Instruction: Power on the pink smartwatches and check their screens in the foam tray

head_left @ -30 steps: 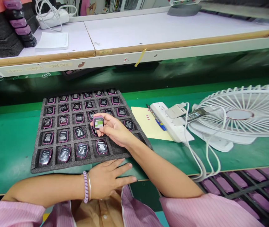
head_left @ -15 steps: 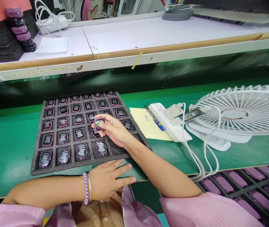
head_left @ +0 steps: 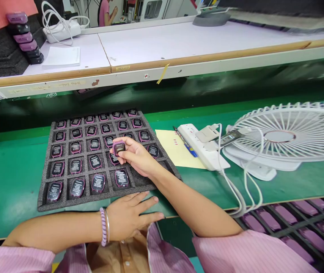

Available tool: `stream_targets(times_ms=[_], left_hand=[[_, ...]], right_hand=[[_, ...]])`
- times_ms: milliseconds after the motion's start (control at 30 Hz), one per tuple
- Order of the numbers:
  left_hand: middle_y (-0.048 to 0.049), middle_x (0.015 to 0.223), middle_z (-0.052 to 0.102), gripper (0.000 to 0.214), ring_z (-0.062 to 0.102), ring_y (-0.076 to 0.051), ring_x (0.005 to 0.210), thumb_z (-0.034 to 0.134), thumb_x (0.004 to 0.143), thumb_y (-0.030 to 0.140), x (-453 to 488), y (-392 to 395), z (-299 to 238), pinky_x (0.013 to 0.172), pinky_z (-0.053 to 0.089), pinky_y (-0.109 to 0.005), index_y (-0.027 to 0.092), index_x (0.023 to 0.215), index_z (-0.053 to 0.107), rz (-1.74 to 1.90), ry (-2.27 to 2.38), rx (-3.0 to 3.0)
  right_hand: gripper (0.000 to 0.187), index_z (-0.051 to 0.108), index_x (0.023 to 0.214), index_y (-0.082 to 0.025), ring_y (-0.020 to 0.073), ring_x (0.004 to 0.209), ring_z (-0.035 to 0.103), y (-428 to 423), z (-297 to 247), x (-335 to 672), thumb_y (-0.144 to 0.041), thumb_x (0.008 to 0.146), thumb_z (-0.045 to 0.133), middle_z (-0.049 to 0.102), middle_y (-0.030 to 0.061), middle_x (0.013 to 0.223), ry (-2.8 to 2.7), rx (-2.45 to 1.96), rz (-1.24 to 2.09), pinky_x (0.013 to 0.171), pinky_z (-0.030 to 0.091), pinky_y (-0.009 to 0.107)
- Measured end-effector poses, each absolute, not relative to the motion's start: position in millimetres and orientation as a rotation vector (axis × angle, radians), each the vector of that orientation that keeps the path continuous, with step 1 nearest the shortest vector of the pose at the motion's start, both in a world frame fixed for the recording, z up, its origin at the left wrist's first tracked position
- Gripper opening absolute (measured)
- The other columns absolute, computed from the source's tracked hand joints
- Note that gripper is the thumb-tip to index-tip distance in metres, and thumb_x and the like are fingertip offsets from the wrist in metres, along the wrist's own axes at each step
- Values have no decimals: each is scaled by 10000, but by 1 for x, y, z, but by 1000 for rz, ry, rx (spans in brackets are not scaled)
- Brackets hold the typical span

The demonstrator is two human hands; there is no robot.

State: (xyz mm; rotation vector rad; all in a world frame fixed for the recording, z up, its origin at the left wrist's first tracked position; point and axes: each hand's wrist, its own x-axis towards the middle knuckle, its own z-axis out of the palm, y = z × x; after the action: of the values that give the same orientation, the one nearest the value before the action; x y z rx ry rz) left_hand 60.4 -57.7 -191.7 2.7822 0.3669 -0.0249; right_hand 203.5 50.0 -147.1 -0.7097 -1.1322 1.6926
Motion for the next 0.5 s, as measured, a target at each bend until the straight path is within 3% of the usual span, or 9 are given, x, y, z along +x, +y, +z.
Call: stream_targets(times_ms=[200,500], left_hand=[[-120,1733,238,774,272,-372,1582,683,949,376,61,-57,-190,1253,340,-481,226,1616,320,-30,363,2779],[-129,1733,230,779,243,-354,1593,679,952,373,60,-58,-191,1260,319,-494,229,1626,317,-22,366,2787]], right_hand=[[451,622,1180,-203,123,642,625,49,-146,203,-164,740,716,739,46,1023,-1113,-695,1731,616,493,268],[414,650,1164,-204,121,607,631,50,-148,203,-335,821,839,756,53,1005,-1106,-723,1717,574,499,268]])
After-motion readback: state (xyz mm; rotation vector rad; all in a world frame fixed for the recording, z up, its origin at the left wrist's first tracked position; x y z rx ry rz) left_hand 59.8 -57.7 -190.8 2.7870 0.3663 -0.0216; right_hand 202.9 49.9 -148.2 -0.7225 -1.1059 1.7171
